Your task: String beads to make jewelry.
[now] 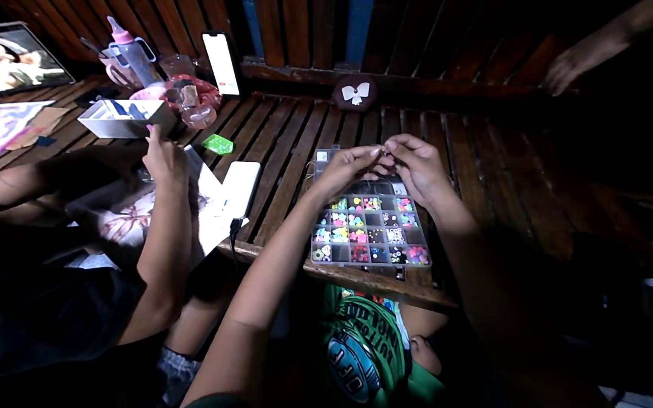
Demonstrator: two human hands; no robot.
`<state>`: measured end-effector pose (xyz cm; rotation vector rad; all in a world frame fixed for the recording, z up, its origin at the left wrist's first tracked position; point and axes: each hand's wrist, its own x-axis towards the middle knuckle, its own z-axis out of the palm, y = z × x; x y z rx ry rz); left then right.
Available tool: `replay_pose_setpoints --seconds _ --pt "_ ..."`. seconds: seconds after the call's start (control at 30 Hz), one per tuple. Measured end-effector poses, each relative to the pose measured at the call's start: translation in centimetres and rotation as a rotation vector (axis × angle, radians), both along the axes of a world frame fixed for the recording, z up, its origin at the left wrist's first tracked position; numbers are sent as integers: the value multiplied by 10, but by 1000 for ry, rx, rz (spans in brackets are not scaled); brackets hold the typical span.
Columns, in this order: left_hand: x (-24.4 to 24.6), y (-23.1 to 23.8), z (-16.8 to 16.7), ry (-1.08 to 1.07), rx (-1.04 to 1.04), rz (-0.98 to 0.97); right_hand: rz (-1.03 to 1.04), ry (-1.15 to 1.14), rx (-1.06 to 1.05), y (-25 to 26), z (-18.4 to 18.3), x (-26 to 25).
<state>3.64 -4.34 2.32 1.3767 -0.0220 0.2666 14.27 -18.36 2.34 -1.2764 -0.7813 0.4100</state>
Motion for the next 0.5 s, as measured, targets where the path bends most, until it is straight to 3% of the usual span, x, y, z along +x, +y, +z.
replay_pose_setpoints --seconds 0.27,0.5 --pt "0 0 -2 -23 -31 50 7 1 -24 0 0 0" --pt "-1 1 2 72 43 22 -113 33 -18 -4 0 13"
